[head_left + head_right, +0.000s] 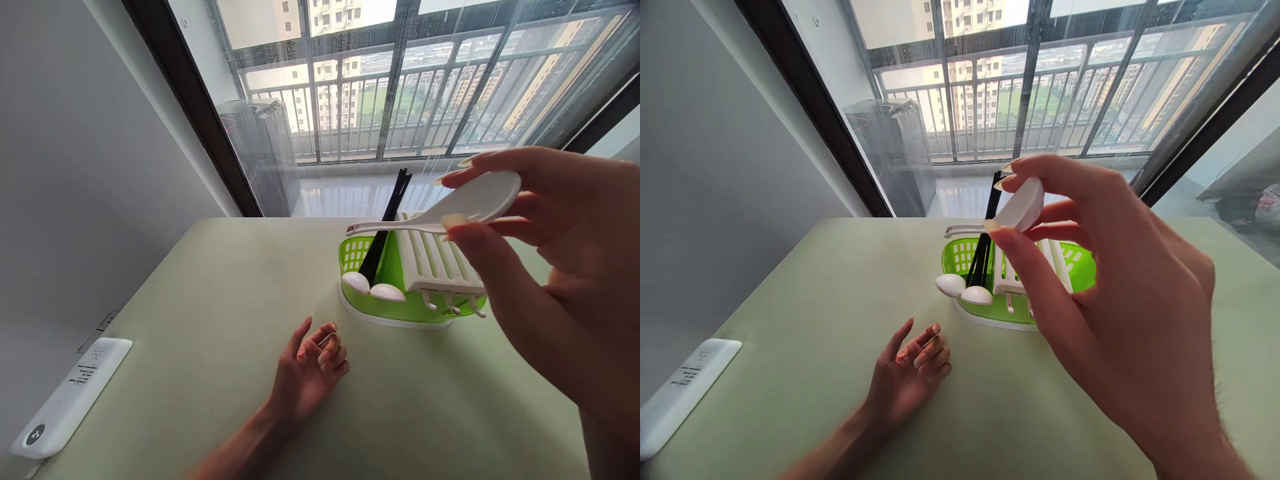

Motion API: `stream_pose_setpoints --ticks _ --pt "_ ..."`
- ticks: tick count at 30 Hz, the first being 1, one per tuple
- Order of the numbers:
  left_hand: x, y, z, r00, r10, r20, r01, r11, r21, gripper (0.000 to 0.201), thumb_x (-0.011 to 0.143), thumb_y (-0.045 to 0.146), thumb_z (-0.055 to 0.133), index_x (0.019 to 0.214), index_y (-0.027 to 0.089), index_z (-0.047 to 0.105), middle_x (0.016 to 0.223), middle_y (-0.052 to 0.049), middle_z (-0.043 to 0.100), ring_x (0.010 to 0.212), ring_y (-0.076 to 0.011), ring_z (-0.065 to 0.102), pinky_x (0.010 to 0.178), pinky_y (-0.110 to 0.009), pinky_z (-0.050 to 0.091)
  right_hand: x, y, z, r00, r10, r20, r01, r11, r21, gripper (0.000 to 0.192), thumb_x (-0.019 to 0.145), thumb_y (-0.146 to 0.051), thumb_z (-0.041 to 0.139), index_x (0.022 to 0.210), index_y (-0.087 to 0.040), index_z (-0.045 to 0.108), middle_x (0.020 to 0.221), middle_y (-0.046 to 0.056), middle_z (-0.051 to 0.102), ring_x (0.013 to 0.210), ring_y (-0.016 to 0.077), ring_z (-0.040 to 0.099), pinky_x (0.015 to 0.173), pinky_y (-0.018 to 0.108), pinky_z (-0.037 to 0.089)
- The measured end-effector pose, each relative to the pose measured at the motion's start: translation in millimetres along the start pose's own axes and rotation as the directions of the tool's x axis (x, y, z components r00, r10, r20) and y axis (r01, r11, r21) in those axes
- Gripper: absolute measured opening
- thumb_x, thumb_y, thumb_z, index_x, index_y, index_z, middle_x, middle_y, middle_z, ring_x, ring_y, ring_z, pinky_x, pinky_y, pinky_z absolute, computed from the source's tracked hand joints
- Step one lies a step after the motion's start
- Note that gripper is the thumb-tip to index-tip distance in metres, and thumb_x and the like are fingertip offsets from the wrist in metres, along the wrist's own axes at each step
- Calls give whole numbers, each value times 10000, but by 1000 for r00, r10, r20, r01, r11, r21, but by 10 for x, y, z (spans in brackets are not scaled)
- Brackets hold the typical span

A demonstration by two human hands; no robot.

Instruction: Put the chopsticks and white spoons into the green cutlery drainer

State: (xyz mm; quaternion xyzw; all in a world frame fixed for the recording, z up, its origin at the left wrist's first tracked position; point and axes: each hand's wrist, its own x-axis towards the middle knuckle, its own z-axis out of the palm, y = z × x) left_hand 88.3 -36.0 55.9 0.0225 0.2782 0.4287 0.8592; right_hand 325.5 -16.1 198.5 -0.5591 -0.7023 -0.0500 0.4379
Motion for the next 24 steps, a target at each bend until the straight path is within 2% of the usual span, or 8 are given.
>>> stream_pose_setpoints --ticks 2,4,6,9,12,16,24 --pt "-1 4 7 1000 0 -5 0 1000 -2 301 855 381 769 906 89 715 577 39 442 573 -110 384 579 -237 350 -4 -47 6 998 68 -12 -68 998 3 341 1004 -459 595 1330 -359 602 1251 41 718 939 267 770 720 382 610" --pt "2 7 3 1000 -3 -1 3 1000 -4 297 854 376 771 906 89 714 575 40 440 571 -109 382 576 -237 349 -9 -106 -1 997 75 -22 -76 996 -43 343 1013 -442 585 1344 -353 597 1268 47 710 979 291 761 780 415 595" --pt "8 9 -8 1000 -6 7 6 1000 -1 293 856 370 770 910 87 713 575 39 441 573 -109 383 580 -239 351 -13 -149 -15 999 30 -24 -33 992 -118 337 1033 -405 556 1361 -334 593 1231 61 716 1001 306 750 822 432 576" --pt "16 10 -24 1000 -7 20 7 1000 -1 281 870 361 755 912 86 714 572 37 441 574 -110 382 578 -242 347 -28 -149 -17 997 -73 -12 70 983 -167 335 1048 -378 544 1363 -280 601 1156 79 722 992 287 735 798 393 573" --pt "16 10 -27 1000 -9 30 9 1000 -6 273 891 357 729 904 85 711 568 37 436 569 -107 369 572 -242 341 -58 -112 31 984 -176 16 176 975 -137 342 1050 -340 553 1383 -270 591 1165 73 711 1042 270 709 800 357 577" --pt "3 10 -13 1000 -6 20 6 1000 3 277 921 356 686 910 80 707 570 35 431 569 -108 363 570 -242 344 -92 -112 134 956 -272 114 277 960 -31 396 1043 -227 554 1432 -296 552 1207 64 711 1073 261 702 832 361 573" --pt "2 15 -6 1000 -8 7 8 1000 19 275 920 362 680 912 88 704 578 38 414 573 -108 366 574 -240 354 -118 -75 310 900 -384 204 392 920 5 393 1020 -179 602 1409 -219 567 1266 106 715 1056 263 694 862 411 565"
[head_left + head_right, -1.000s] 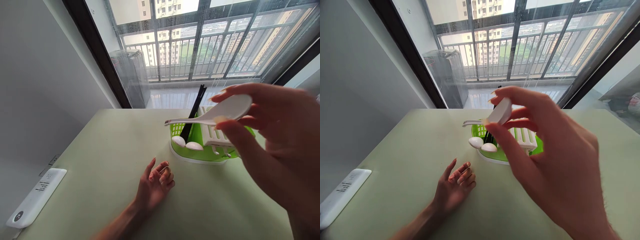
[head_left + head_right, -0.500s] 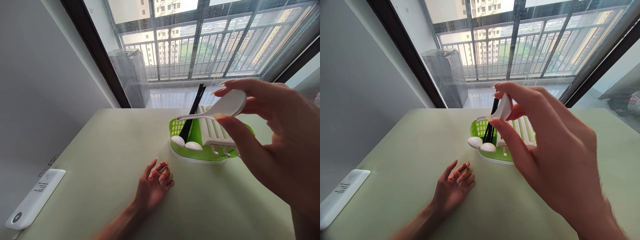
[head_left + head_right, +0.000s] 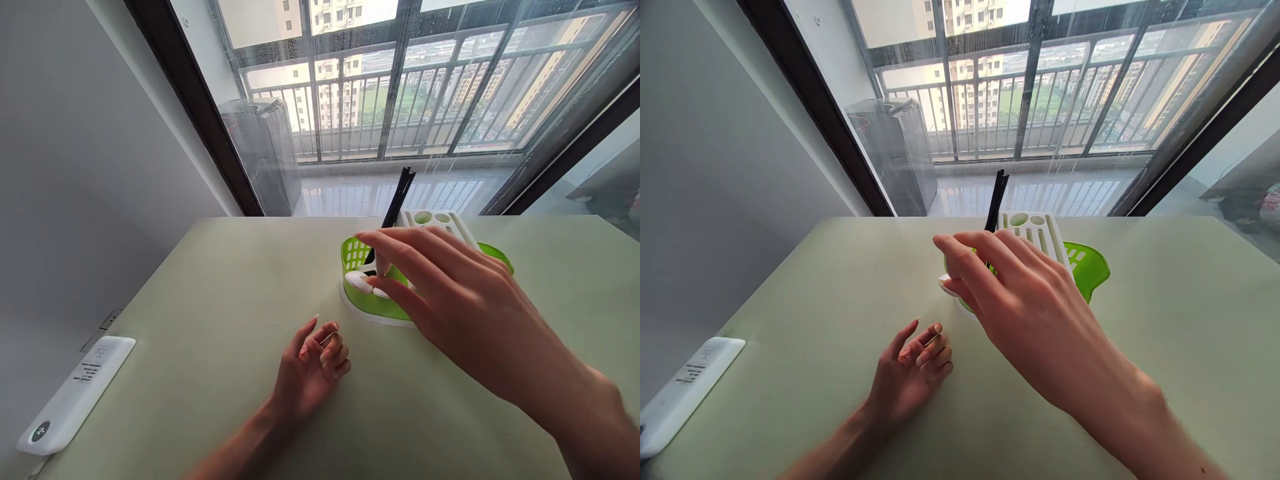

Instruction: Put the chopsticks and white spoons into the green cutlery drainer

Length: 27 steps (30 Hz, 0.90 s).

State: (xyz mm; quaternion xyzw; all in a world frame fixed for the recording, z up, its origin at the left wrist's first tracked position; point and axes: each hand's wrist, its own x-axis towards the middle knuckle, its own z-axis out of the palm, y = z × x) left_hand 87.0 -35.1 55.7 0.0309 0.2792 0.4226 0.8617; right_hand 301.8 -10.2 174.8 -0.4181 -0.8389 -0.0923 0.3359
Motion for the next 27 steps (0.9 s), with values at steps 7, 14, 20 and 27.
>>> stream_pose_setpoints --ticks 7,14,20,27 --pt "-1 -2 2 1000 1 -4 -1 1000 27 273 896 371 709 899 99 697 575 46 400 568 -108 362 570 -240 351 0 16 64 996 -1 90 1 1000 6 383 1039 -167 551 1421 -190 553 1305 131 700 1095 283 683 860 438 572" --pt "7 1 -10 1000 -10 15 10 1000 26 273 906 370 695 896 98 693 580 45 408 565 -103 358 575 -241 351 -24 9 86 993 15 118 -25 997 77 413 1043 -179 553 1455 -196 529 1348 122 688 1142 279 692 878 422 586" --pt "1 -5 10 1000 -3 -2 3 1000 9 276 922 366 674 897 92 694 572 39 418 570 -107 361 573 -240 348 -20 2 56 988 45 146 -59 994 95 358 1071 -247 523 1425 -200 547 1324 110 699 1062 258 721 806 376 568" --pt "-7 -7 19 1000 -6 -9 6 1000 11 251 903 344 695 902 93 691 571 41 421 565 -106 369 573 -238 353 -22 4 24 991 68 113 -77 994 78 330 1060 -177 509 1379 -226 573 1309 78 710 1060 245 719 803 368 551"
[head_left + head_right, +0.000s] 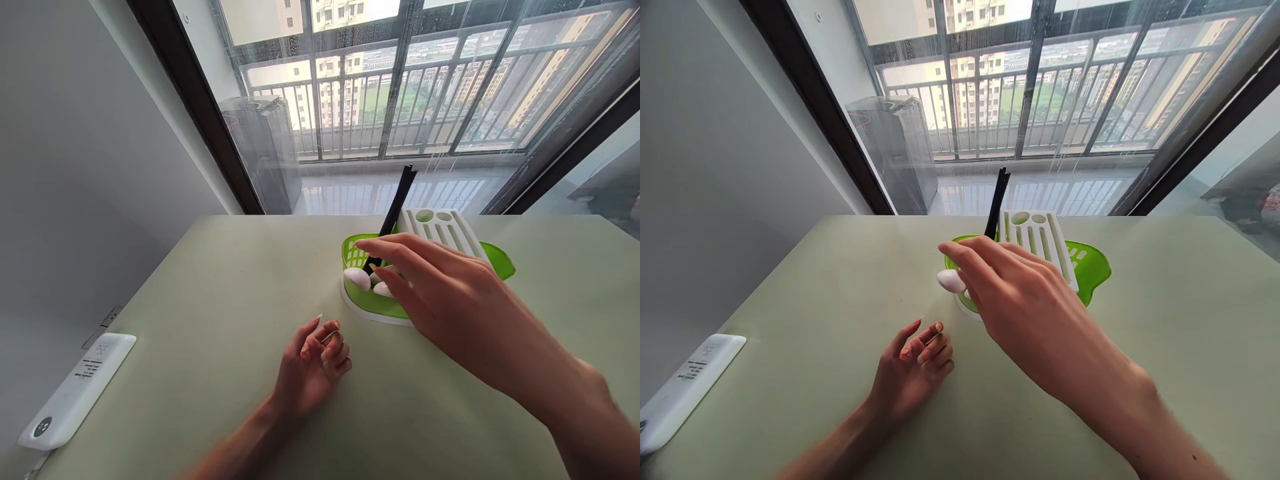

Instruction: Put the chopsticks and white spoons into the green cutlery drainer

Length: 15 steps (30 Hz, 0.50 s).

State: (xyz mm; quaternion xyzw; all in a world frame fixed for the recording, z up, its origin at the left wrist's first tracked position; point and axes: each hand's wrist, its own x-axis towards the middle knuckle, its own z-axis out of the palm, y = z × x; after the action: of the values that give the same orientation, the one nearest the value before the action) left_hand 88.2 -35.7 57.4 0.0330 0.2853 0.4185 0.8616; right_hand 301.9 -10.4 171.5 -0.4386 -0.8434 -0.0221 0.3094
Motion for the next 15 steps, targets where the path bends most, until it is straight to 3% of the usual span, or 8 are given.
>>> stream_pose_setpoints --ticks 6,10,15 --pt "-1 -1 3 1000 2 -11 -2 1000 8 221 881 320 706 892 100 683 577 44 420 564 -103 375 568 -232 353 -19 -40 -133 988 72 -138 -83 994 -78 306 1039 -165 511 1269 -321 639 1139 32 770 977 250 740 781 377 544" --pt "3 -3 4 1000 4 -25 -3 1000 17 206 871 311 712 884 107 682 579 46 416 560 -103 380 559 -233 348 -27 -36 -187 984 96 -149 -110 990 -87 319 1020 -185 539 1257 -362 658 1151 21 763 1019 274 734 821 408 554" --pt "11 -4 -8 1000 9 -10 -9 1000 8 202 882 300 702 889 99 692 570 45 426 554 -102 380 563 -240 354 -11 11 -173 987 85 -137 -98 991 -93 253 1012 -187 551 1180 -322 683 1130 54 743 1041 290 694 862 442 547"
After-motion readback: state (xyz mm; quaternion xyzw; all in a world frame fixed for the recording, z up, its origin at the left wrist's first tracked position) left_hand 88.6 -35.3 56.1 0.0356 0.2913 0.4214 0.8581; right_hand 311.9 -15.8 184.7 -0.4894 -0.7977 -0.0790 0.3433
